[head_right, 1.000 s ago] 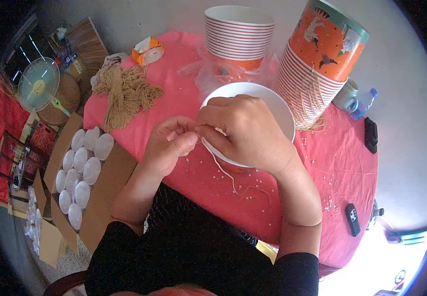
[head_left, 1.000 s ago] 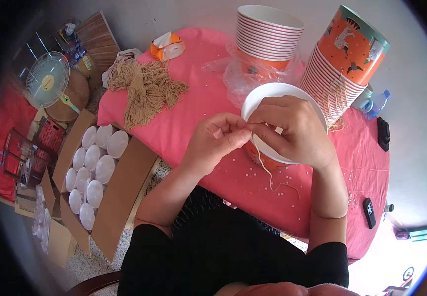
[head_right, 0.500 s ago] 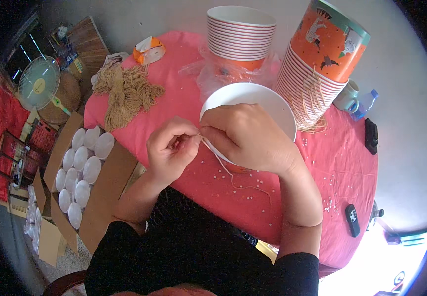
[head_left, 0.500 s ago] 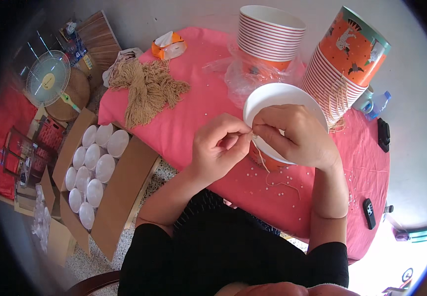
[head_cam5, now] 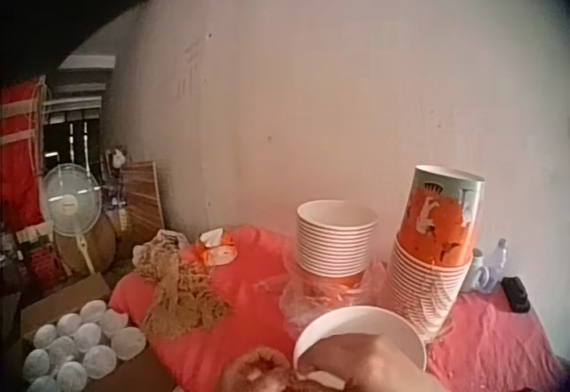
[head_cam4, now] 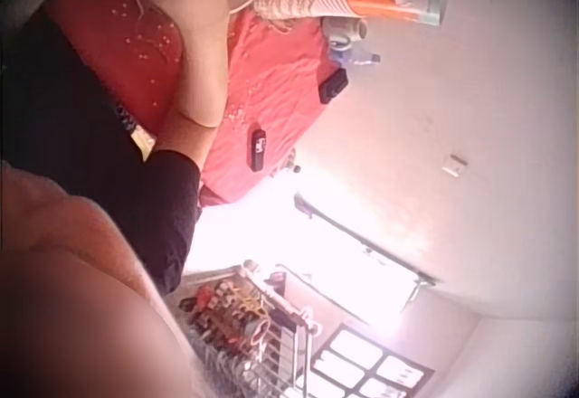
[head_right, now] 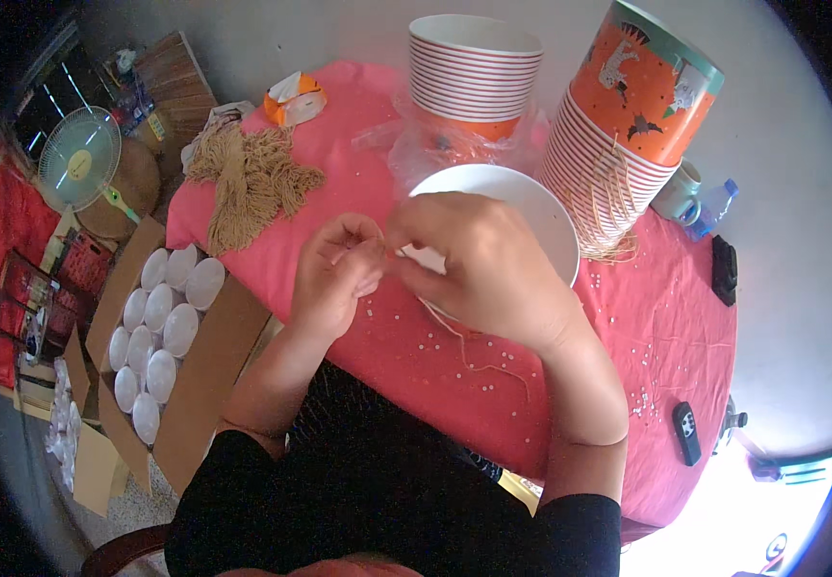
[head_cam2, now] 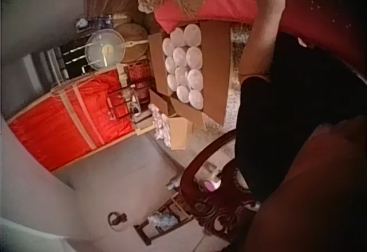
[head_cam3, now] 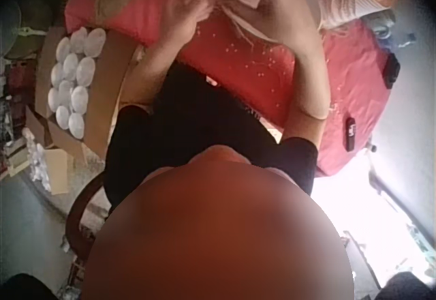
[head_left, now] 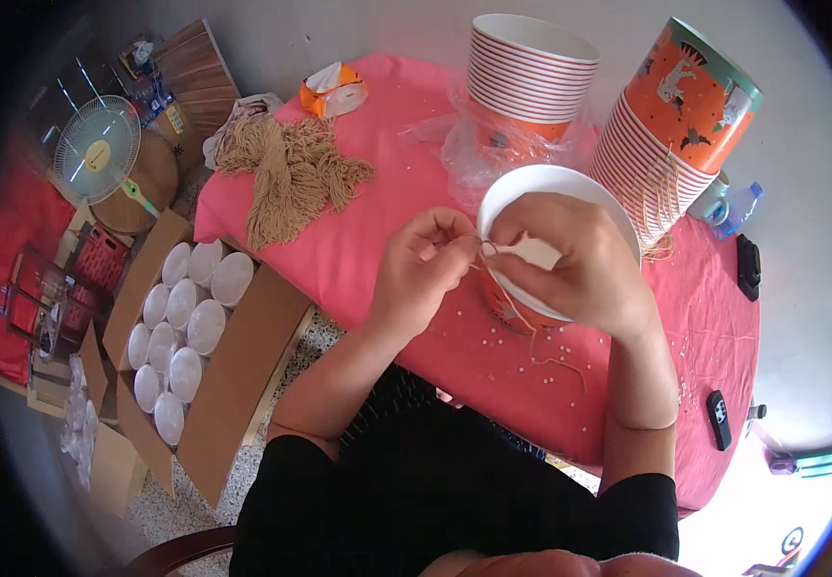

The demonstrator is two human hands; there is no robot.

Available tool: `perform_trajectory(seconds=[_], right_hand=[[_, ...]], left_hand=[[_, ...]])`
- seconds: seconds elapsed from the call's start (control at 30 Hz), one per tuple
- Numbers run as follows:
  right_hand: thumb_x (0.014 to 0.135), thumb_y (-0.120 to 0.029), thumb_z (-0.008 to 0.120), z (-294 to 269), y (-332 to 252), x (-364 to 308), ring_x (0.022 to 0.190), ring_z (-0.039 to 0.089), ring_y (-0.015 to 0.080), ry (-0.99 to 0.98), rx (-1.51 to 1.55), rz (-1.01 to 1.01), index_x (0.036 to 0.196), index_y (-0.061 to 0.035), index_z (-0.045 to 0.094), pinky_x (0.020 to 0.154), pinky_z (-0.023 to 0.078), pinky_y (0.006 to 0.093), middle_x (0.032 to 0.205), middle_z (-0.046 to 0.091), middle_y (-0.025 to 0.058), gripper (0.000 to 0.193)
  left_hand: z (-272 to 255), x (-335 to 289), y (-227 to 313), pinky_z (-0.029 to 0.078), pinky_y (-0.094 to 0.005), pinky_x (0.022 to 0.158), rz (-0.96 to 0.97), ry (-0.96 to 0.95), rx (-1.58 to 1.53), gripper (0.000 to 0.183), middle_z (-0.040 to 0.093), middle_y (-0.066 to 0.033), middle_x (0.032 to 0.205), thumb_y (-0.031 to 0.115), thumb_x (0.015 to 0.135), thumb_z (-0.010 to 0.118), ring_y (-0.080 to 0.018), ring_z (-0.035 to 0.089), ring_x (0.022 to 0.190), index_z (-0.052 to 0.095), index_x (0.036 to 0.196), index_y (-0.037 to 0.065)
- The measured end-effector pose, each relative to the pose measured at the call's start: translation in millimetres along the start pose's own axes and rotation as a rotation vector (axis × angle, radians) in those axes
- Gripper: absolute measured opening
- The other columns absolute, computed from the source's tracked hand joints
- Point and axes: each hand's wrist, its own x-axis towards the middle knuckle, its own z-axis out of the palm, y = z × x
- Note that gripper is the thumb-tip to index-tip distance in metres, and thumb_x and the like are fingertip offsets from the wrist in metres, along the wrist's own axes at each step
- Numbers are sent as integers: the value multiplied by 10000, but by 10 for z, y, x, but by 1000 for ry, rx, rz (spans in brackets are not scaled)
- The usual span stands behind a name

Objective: The person is attaching thin gold strings to the handles of paper party buckets by threading them through pre-punched holes.

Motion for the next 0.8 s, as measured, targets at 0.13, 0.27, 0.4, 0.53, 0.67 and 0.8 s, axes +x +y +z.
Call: perform_trajectory(seconds=[0.13, 0.27, 0.4, 0.53, 0.67, 0.8], right_hand=[[711, -7, 737, 58, -41, 17, 753, 650, 271, -17, -67, -141, 852, -35, 626, 645, 509, 353, 807, 651, 94, 181], [714, 26, 717, 50, -18, -7, 736, 657, 267, -23, -102, -107, 847, -23, 630, 625, 515, 339, 794, 645, 100, 166], [719, 47, 701, 50, -2, 0, 709, 657, 250, 6, -26, -123, 859, -13, 638, 615, 520, 332, 784, 645, 105, 165], [722, -32, 691, 48, 9, -12, 706, 630, 321, 26, 45, -87, 846, -27, 641, 632, 508, 417, 747, 637, 131, 134], [722, -39, 700, 58, 22, -14, 656, 624, 324, 73, 44, -63, 829, -20, 650, 616, 505, 409, 706, 632, 136, 120], [715, -61, 704, 65, 9, -4, 673, 621, 322, 71, -49, -97, 828, -27, 643, 618, 502, 414, 717, 627, 133, 133]], left_hand=[[-53, 7, -23, 267, -173, 471, -192, -54, -287, 37, 517, 33, 730, 77, 910, 554, -9, 374, 560, 561, 939, 54], [-79, 18, 3, 257, -174, 459, -301, -136, -437, 39, 491, 35, 703, 95, 907, 549, -22, 354, 537, 560, 934, 69], [-67, -1, 50, 279, -169, 461, -385, -144, -518, 51, 520, 22, 718, 110, 909, 559, -22, 374, 540, 580, 938, 73], [-87, -11, 10, 301, -164, 465, -365, -139, -559, 63, 552, 10, 735, 113, 923, 582, -22, 399, 549, 608, 957, 67], [-61, -35, -42, 310, -163, 472, -265, -96, -505, 71, 595, -10, 770, 99, 924, 606, -26, 421, 552, 629, 981, 63], [-94, -65, -81, 344, -169, 503, -101, -104, -374, 101, 648, -45, 858, 68, 916, 628, -20, 479, 620, 644, 1011, 39]])
